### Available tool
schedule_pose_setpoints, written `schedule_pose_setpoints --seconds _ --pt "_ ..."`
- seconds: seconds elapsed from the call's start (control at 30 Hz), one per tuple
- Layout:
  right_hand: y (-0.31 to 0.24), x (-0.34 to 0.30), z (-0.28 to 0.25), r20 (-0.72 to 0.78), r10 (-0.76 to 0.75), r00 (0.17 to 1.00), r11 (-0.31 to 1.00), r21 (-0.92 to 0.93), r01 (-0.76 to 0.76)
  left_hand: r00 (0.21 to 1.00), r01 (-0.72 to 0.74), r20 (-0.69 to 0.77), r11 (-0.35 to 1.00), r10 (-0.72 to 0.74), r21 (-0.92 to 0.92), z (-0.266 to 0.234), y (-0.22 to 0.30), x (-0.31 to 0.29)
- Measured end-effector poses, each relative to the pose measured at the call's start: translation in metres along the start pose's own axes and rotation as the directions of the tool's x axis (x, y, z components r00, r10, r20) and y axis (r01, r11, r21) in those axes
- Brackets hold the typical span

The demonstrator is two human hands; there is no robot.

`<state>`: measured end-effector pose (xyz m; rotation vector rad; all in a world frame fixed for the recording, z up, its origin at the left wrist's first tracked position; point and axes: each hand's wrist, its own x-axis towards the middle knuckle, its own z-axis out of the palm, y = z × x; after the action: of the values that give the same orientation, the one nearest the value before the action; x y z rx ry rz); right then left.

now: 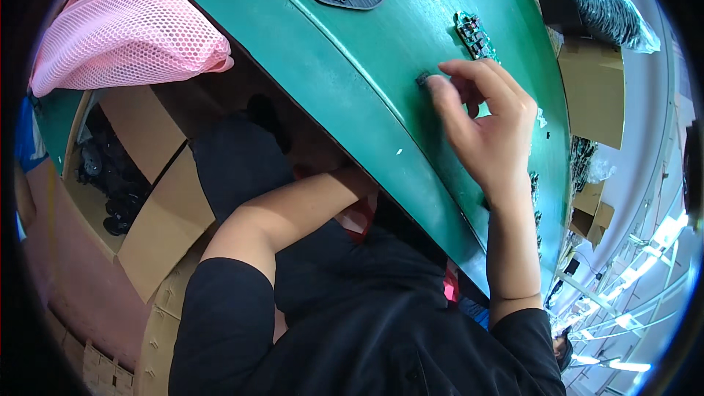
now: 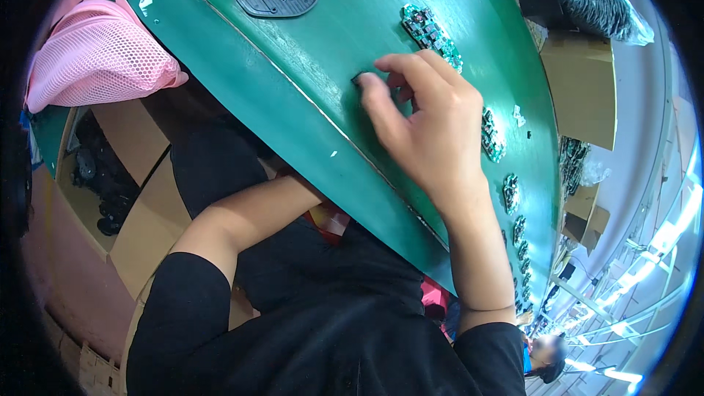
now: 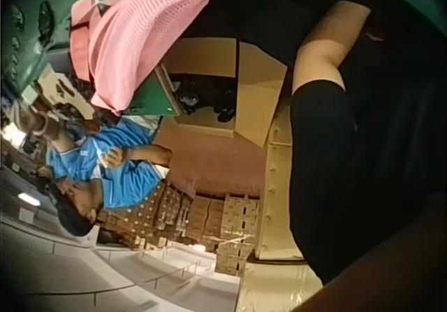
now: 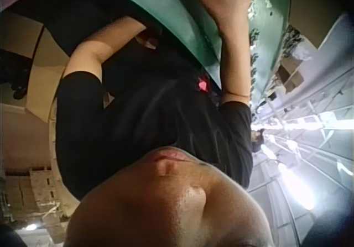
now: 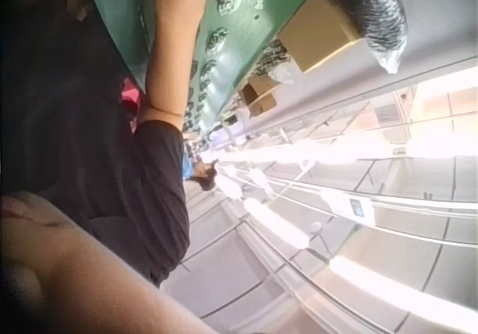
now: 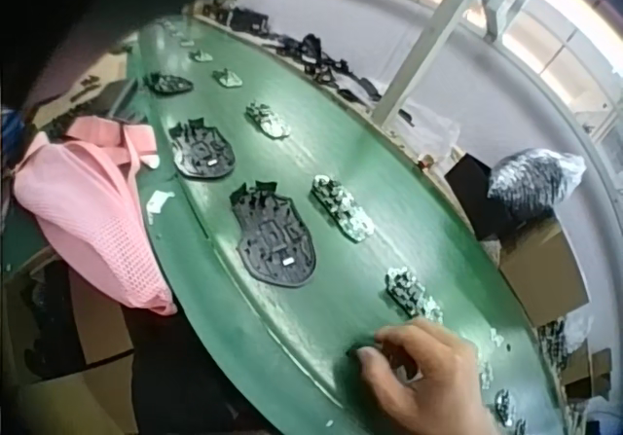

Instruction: Assembling computer mouse components by fitting internal parts into the base shell on a conveyor belt

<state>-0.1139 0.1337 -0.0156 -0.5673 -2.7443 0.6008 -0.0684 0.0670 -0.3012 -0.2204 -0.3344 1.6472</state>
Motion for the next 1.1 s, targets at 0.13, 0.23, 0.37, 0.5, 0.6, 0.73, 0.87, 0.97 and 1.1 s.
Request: schedule_pose_setpoints --seconds 0.13,0.23,0.37,0.5,0.6,0.73,0.87,0.97,1.1 --pt "-0.004 -0.001 0.006 0.06 -0.007 0.998 1.0 -0.017 0.008 0.997 0.076 -0.037 0.84 -0.067 0.538 0.032 0.008 -0.003" --pt "-0.004 -0.002 0.004 0.042 -0.054 0.998 0.996 -0.067 0.057 0.994 0.112 -0.085 0.538 -0.075 0.836 0.057 0.015 -0.01" --pt "0.0 -0.002 0.005 0.006 -0.134 0.991 0.979 -0.153 0.133 0.992 0.109 -0.1 0.111 -0.076 0.988 0.058 0.014 -0.013" --pt "0.009 -0.002 0.01 -0.037 -0.229 0.973 0.943 -0.258 0.212 0.99 0.021 -0.072 -0.378 -0.119 0.926 0.046 0.011 -0.01" --pt "0.01 0.0 0.013 -0.056 -0.183 0.982 0.96 -0.224 0.166 0.984 -0.083 0.05 -0.199 -0.168 0.976 0.048 0.011 -0.008" --pt "-0.006 0.025 0.013 -0.058 -0.117 0.991 0.987 -0.115 0.11 0.953 -0.219 0.223 0.044 -0.203 0.975 0.055 0.017 -0.005" --pt "-0.023 0.079 0.027 -0.207 -0.105 0.973 0.993 -0.078 0.091 0.957 -0.218 0.246 0.179 -0.155 0.959 0.094 0.02 -0.013" --pt "-0.028 0.102 0.04 -0.167 -0.077 0.983 0.989 -0.135 0.054 0.998 -0.051 0.043 0.228 0.042 0.972 0.152 0.029 -0.028" --pt "-0.034 0.108 0.054 -0.13 -0.116 0.985 0.972 -0.217 0.086 0.993 0.047 0.001 0.408 -0.116 0.912 0.129 0.025 -0.021"
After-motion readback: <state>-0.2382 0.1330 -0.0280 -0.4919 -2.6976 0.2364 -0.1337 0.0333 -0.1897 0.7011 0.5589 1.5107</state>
